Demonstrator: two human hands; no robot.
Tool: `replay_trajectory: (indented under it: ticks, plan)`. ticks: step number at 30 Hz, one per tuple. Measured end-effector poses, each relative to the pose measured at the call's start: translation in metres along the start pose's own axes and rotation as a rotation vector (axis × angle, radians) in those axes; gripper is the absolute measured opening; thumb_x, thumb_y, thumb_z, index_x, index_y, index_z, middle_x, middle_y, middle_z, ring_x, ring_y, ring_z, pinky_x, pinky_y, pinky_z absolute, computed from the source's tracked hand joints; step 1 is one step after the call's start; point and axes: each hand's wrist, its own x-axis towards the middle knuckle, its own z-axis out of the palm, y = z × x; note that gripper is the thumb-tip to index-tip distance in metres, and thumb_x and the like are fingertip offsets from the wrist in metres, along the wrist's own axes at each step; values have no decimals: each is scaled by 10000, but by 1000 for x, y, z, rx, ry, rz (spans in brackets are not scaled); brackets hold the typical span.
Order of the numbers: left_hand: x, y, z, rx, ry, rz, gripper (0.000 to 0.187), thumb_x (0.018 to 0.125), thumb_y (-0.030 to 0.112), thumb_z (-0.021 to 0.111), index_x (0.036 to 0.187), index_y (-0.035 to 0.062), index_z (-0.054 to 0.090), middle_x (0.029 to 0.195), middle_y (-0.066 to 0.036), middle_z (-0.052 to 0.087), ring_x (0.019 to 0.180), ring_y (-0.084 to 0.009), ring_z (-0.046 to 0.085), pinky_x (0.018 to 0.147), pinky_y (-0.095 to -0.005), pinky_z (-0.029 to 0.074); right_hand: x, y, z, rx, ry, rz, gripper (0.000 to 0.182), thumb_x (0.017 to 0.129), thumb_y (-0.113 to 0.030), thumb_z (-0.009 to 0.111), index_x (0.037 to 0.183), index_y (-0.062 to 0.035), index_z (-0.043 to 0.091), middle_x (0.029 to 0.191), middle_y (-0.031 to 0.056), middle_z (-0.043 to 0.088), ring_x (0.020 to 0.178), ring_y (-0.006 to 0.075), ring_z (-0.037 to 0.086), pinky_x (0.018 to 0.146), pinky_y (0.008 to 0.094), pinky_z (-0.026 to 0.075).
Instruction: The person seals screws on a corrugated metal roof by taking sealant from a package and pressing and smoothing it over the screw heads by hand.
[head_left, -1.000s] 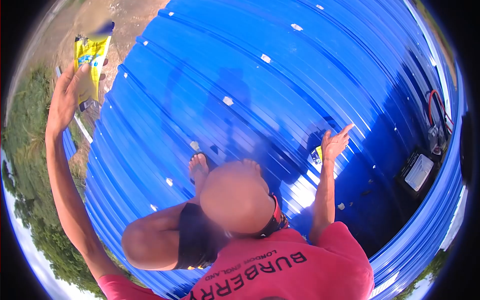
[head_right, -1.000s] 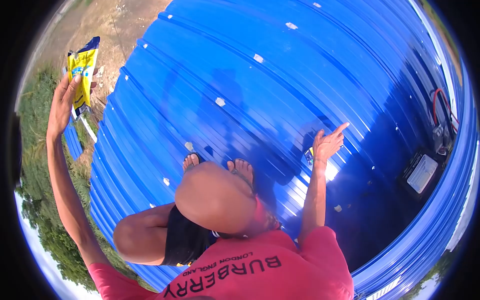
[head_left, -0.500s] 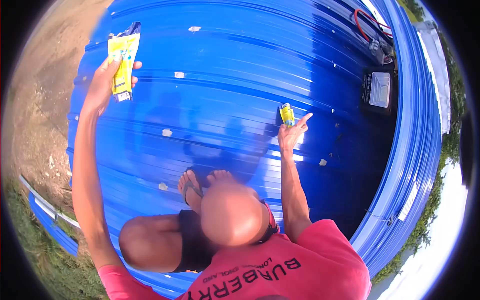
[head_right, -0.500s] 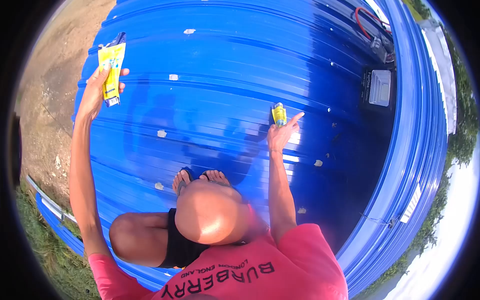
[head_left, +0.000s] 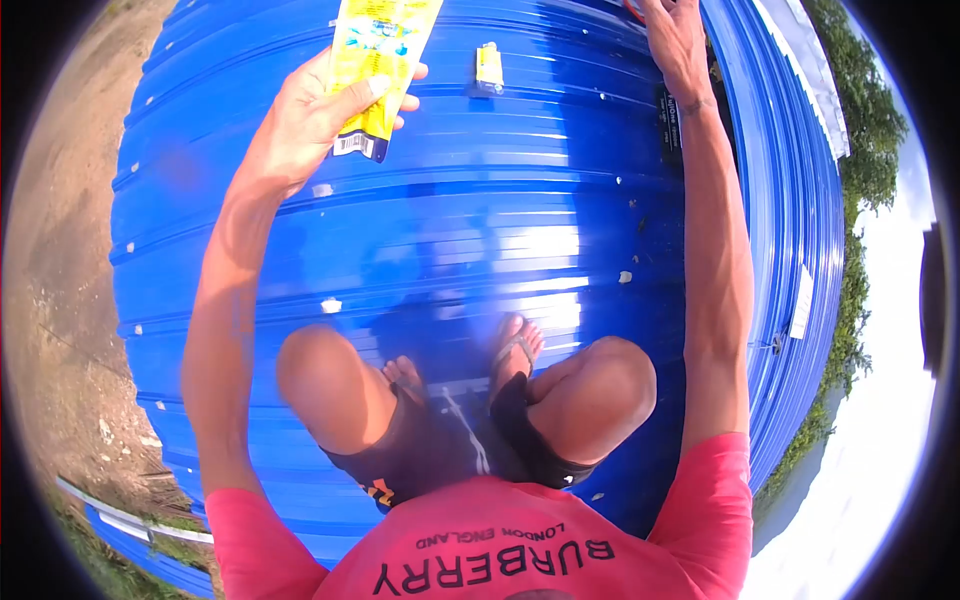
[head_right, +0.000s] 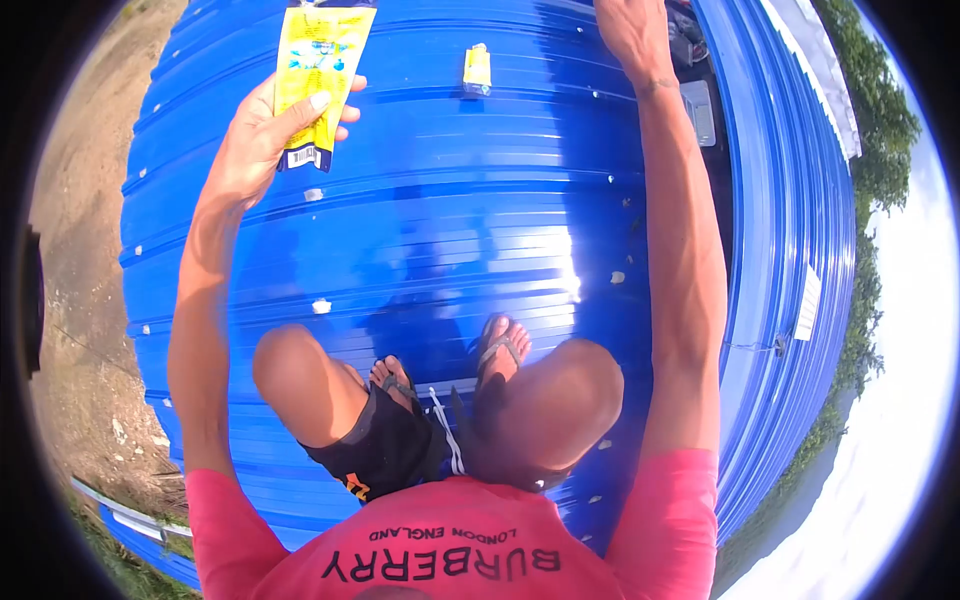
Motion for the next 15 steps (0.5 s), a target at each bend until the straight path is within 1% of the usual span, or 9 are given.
replay_trajectory:
  ticks: [3,5,6,8,9,10,12,14,15]
  plan:
    - [-2,-15,64,-345,-135,-7,354,1008,135,618,1318,-15,535,1205,-177,689,1008,-238,717,803,-326,595,25,-70,-39,-43,149,-113,840,963,-393,659,1564,-29,198,1447,266,488,1224,355,588,1033,456,484]
    - [2,-28,91,-317,-116,-47,310,1020,155,599,1277,-16,572,1141,-159,716,990,-209,718,769,-297,590,26,-109,-50,-62,240,-197,901,969,-402,646,1603,-41,118,1462,241,472,1265,351,539,1051,484,469]
    - [9,-49,95,-305,-99,-17,275,1029,140,573,1256,-14,585,1117,-151,724,936,-173,712,737,-276,574,22,-117,-57,-55,222,-164,886,967,-345,636,1608,-66,92,1454,249,473,1238,351,562,1019,480,496]
    - [24,-94,99,-357,12,-98,231,1023,117,569,1212,-4,624,1086,-129,710,751,-80,590,635,-226,497,7,-126,-60,-28,189,-98,879,965,-229,615,1620,-117,40,1439,265,477,1184,350,607,956,473,549]
    - [28,-109,97,-353,40,-135,232,1028,108,556,1220,-8,616,1077,-120,706,725,-78,559,616,-226,481,2,-121,-58,-10,174,-70,888,963,-171,605,1625,-143,14,1432,273,478,1157,350,629,924,470,576]
    - [32,-121,95,-313,75,-180,225,1007,37,527,1211,-8,612,1012,-97,693,712,-70,539,600,-214,461,-1,-91,-70,-198,85,-89,799,961,-303,677,1560,-17,231,1399,283,543,1169,333,659,997,393,516]
    - [42,-151,92,-367,101,-177,231,999,62,483,1174,-5,618,897,-58,645,643,-50,497,535,-200,409,-29,-74,-68,-27,207,-19,882,965,-237,667,1602,-27,93,1389,282,548,1173,322,652,997,384,519]
    - [48,-158,78,-298,162,-280,248,994,77,435,1117,7,639,822,-25,622,595,-47,459,511,-208,387,-64,-28,-67,5,260,175,928,937,-147,632,1603,-31,-4,1343,261,596,1083,325,687,912,386,561]
    - [50,-162,74,-261,174,-345,266,992,84,411,1088,14,649,784,-9,610,571,-45,440,498,-212,376,-94,-10,-65,52,259,310,933,947,-149,634,1605,-32,-17,1356,272,573,1102,310,672,948,384,545]
